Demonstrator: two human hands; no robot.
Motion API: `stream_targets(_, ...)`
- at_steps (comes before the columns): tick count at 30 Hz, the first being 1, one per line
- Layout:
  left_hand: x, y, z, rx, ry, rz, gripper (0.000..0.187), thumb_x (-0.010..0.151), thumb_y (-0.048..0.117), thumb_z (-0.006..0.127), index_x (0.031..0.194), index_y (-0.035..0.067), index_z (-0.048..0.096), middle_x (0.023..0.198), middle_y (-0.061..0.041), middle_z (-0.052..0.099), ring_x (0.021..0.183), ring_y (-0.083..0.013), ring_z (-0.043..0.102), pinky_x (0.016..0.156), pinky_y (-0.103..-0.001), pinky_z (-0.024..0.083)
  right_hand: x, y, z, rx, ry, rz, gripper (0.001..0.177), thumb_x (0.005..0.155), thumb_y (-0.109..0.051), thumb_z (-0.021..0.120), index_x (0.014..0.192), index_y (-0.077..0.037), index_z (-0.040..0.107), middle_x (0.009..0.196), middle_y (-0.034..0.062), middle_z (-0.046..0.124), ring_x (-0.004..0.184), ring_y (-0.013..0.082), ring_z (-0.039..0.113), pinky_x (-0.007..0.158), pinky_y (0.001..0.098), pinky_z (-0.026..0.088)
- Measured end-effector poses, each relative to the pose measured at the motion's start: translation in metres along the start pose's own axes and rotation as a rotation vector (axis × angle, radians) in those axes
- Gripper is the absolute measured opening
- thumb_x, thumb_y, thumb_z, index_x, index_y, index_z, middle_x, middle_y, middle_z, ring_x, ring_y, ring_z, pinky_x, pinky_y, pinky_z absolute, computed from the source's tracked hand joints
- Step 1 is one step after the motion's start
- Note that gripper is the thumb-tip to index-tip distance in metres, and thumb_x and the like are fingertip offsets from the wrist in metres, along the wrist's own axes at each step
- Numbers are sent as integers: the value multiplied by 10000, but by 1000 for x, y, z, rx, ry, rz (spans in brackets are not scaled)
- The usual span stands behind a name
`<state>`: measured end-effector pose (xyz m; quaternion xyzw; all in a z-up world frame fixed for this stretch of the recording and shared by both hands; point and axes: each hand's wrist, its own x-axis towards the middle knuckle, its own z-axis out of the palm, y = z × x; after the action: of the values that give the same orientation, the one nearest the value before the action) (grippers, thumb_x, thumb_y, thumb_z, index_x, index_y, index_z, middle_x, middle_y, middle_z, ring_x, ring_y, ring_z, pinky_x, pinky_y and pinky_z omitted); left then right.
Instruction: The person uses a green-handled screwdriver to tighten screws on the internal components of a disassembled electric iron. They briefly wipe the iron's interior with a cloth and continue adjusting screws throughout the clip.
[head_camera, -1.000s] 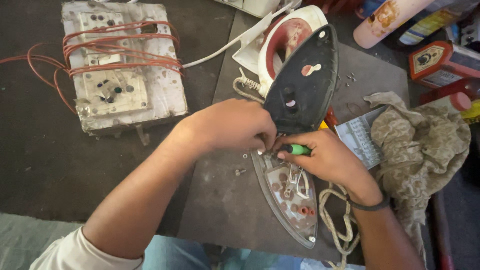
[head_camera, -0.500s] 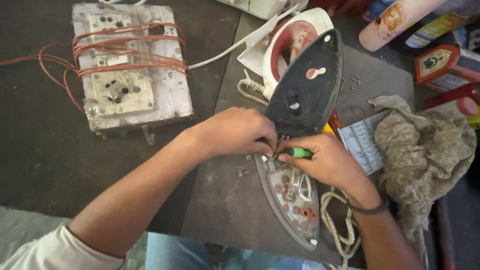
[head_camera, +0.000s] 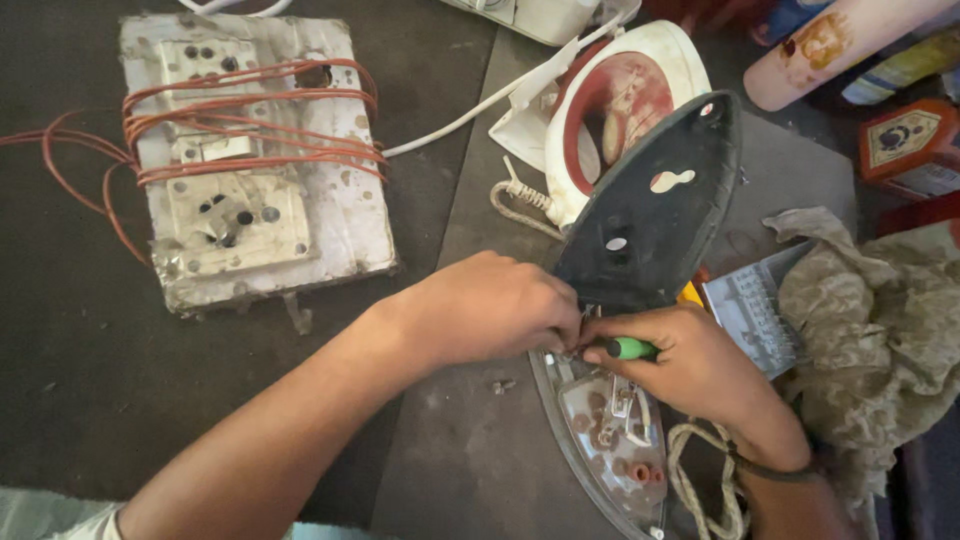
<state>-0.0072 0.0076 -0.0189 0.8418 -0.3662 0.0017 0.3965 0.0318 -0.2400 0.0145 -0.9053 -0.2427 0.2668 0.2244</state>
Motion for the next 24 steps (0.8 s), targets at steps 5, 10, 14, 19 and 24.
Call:
stream_targets(5, 3, -1, 0, -4, -29, -13, 115, 851, 235, 705, 923, 157, 747, 945, 4, 754, 886, -267, 730, 709, -439, 550, 0, 0, -2, -9, 18, -50, 267, 776, -168, 836, 1036, -112, 808, 701, 53, 775, 579, 88, 624, 559, 285, 521)
stream_targets(10, 3, -2, 0, 15, -17, -22, 104, 855, 175, 685, 937, 165, 750, 955, 11, 759, 877, -268, 735, 710, -438, 553, 0, 0, -1, 27, 47, -149, 284, 770, -159, 835, 1043, -93, 798, 742, 42, 789, 575, 64, 641, 558, 272, 536)
stream_targets(14, 2, -3, -3, 8, -5, 5, 180, 786, 103, 670, 941, 155, 745, 949, 5, 760, 876, -266, 737, 682, -435, 550, 1, 3, -2, 2, 24, -71, 300, 759, -169, 838, 1051, -110, 805, 652, 52, 739, 538, 80, 568, 519, 282, 498)
stream_targets(19, 1, -2, -6, -11, 9, 43, 120, 816, 98, 660, 909, 135, 726, 917, -4, 751, 866, -254, 742, 669, -414, 548, 0, 1, 0, -19, 38, 5, 342, 754, -178, 847, 1092, -137, 809, 597, 87, 684, 526, 108, 510, 508, 297, 468)
stream_targets(24, 0, 0, -7, 16, 9, 27, 141, 786, 89, 661, 910, 129, 715, 919, -3, 750, 868, -259, 739, 657, -418, 543, -1, -5, -3, -22, 25, -16, 302, 760, -174, 822, 1061, -147, 816, 663, 54, 754, 549, 96, 609, 545, 288, 510)
